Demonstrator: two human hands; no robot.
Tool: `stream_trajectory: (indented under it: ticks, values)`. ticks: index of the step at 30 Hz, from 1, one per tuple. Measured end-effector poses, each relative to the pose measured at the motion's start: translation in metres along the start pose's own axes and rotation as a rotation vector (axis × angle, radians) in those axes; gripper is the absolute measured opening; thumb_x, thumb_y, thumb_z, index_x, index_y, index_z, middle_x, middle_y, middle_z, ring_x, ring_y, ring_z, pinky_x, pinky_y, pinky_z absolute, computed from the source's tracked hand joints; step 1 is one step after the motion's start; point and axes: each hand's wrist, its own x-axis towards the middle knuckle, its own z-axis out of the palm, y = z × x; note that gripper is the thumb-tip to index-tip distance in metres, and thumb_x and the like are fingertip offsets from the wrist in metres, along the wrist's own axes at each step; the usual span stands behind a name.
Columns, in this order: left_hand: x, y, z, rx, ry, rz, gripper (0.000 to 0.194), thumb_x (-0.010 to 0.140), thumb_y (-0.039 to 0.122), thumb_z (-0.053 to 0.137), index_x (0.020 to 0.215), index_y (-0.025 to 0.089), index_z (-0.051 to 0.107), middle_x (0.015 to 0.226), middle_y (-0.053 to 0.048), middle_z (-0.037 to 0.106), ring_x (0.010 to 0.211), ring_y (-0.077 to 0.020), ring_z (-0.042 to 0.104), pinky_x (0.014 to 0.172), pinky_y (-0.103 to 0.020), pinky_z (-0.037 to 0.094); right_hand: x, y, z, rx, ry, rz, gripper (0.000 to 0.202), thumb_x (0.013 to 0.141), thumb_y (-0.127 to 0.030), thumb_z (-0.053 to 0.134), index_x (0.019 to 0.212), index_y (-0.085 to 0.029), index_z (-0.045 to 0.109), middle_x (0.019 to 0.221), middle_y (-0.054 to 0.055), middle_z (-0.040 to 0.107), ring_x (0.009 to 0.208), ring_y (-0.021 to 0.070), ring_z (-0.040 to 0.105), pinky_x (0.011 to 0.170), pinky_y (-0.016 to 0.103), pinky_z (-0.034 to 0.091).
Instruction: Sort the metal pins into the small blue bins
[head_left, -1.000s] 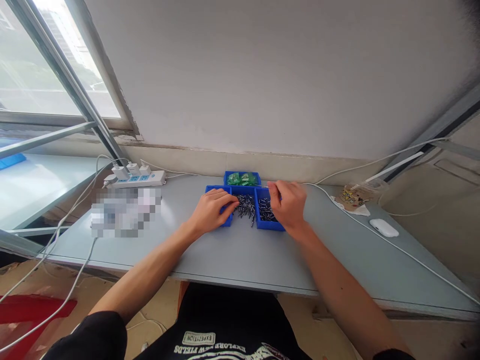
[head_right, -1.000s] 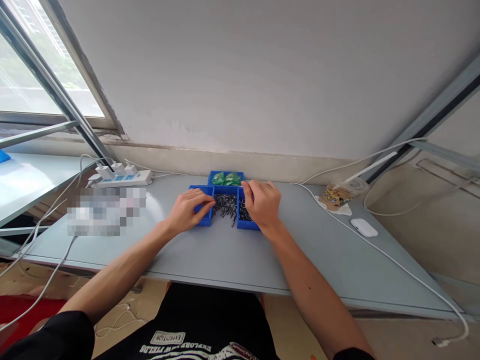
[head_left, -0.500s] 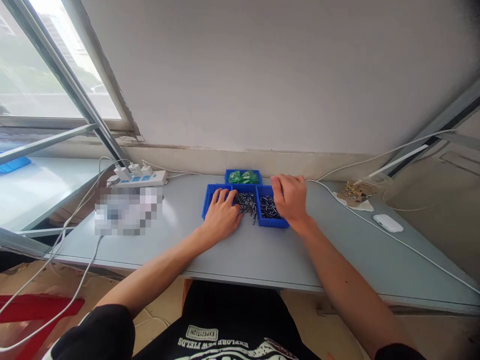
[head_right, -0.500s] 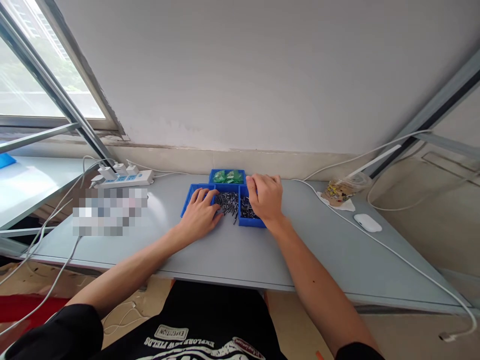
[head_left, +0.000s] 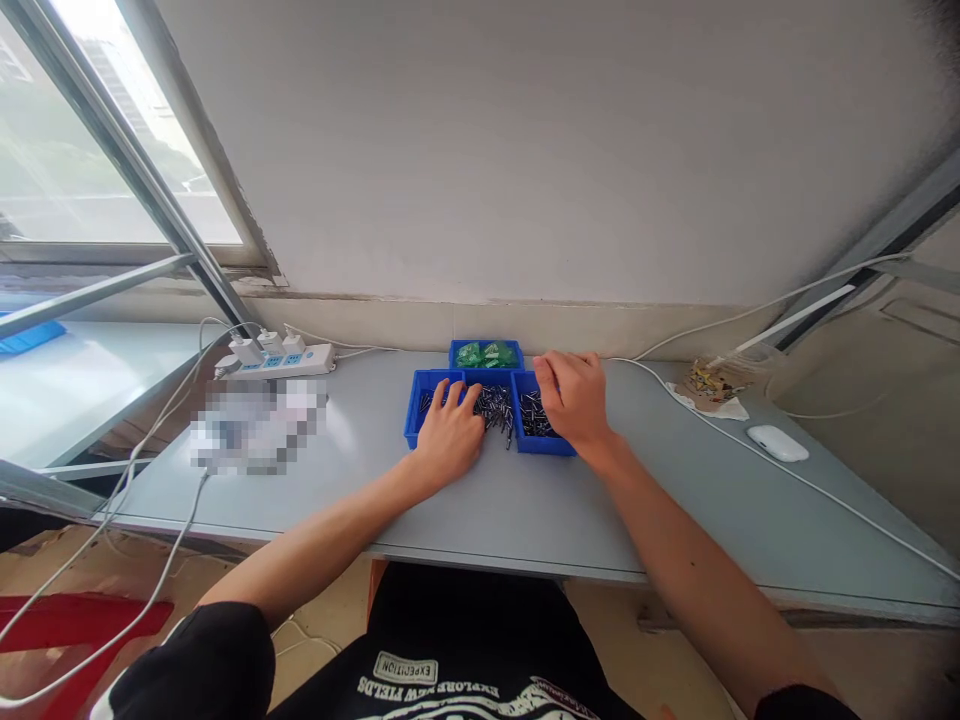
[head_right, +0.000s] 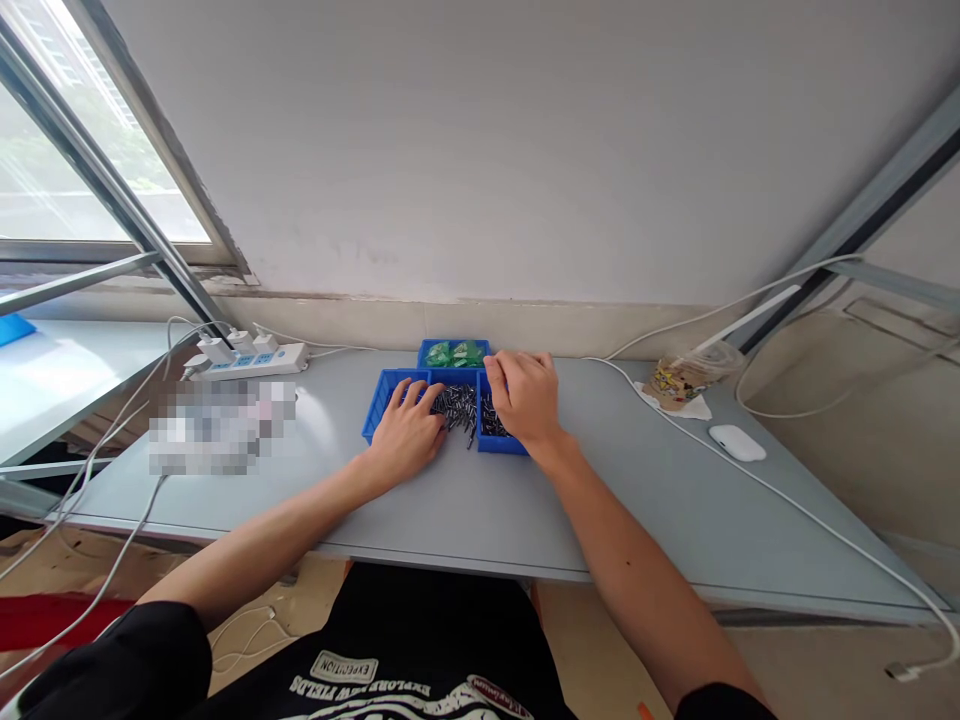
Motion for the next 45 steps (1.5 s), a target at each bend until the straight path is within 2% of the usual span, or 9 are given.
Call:
stream_trajectory:
  ticks: [5,18,26,29,33,40,45]
  values:
    - [0.0,0.0,0.001,-0.023,0.03,-0.004,0.015,0.089,0.025,0.069,0.086,0.019,0.082,0.144,-0.013,0.057,0.132,-0.0394,0.049,0.119,-0.061,0.036,0.0,-0.002,-0.002,0.015,-0.004,0.005,0.041,0.111,-0.039,0.034,0.078,-0.023,0.052,0.07,0.001,0.064,0.069,0.0184,0.056,0.078,0.036,0.034]
    - [-0.003,0.0,-0.003,-0.09,0.052,-0.044,0.014,0.089,0.024,0.068,0.086,0.021,0.082,0.143,-0.01,0.06,0.132,-0.0365,0.05,0.12,-0.061,0.035,0.0,-0.005,-0.004,0.06,-0.047,-0.025,0.037,0.11,-0.036,0.037,0.079,-0.022,0.054,0.072,0.0,0.065,0.069,0.0173,0.055,0.079,0.036,0.035]
    - [-0.003,-0.025,-0.016,-0.227,0.344,-0.053,0.019,0.097,0.026,0.062,0.091,0.024,0.08,0.13,-0.006,0.067,0.122,-0.0279,0.057,0.119,-0.053,0.038,-0.001,-0.005,0.0,0.085,-0.173,-0.185,0.027,0.108,-0.029,0.042,0.091,-0.022,0.062,0.086,0.004,0.073,0.081,0.0209,0.062,0.082,0.037,0.039]
    - [-0.003,-0.034,-0.018,-0.291,0.432,-0.079,0.017,0.098,0.028,0.063,0.095,0.026,0.08,0.123,-0.006,0.069,0.117,-0.0262,0.058,0.11,-0.048,0.045,-0.002,-0.006,0.002,0.076,-0.264,-0.255,0.024,0.107,-0.027,0.042,0.099,-0.021,0.064,0.093,0.007,0.073,0.088,0.0228,0.063,0.084,0.038,0.041]
    - [-0.002,-0.042,-0.017,-0.351,0.491,-0.124,0.017,0.099,0.03,0.063,0.095,0.025,0.079,0.117,-0.007,0.071,0.109,-0.0244,0.06,0.1,-0.044,0.048,-0.005,-0.007,0.004,0.074,-0.362,-0.304,0.023,0.107,-0.027,0.044,0.11,-0.021,0.066,0.102,0.008,0.073,0.092,0.0237,0.064,0.085,0.038,0.042]
    - [-0.001,-0.045,-0.015,-0.421,0.469,-0.098,0.019,0.1,0.032,0.062,0.095,0.023,0.078,0.114,-0.006,0.07,0.106,-0.0222,0.061,0.096,-0.04,0.05,-0.006,-0.009,0.006,0.064,-0.34,-0.278,0.024,0.108,-0.029,0.045,0.116,-0.02,0.066,0.105,0.008,0.074,0.094,0.0237,0.065,0.085,0.038,0.042]
    - [-0.002,-0.044,-0.017,-0.461,0.442,-0.112,0.02,0.101,0.032,0.061,0.095,0.022,0.076,0.112,-0.007,0.07,0.106,-0.022,0.061,0.096,-0.04,0.051,-0.007,-0.013,0.007,0.078,-0.388,-0.36,0.026,0.108,-0.024,0.044,0.108,-0.02,0.07,0.097,0.007,0.074,0.09,0.022,0.065,0.081,0.037,0.041]
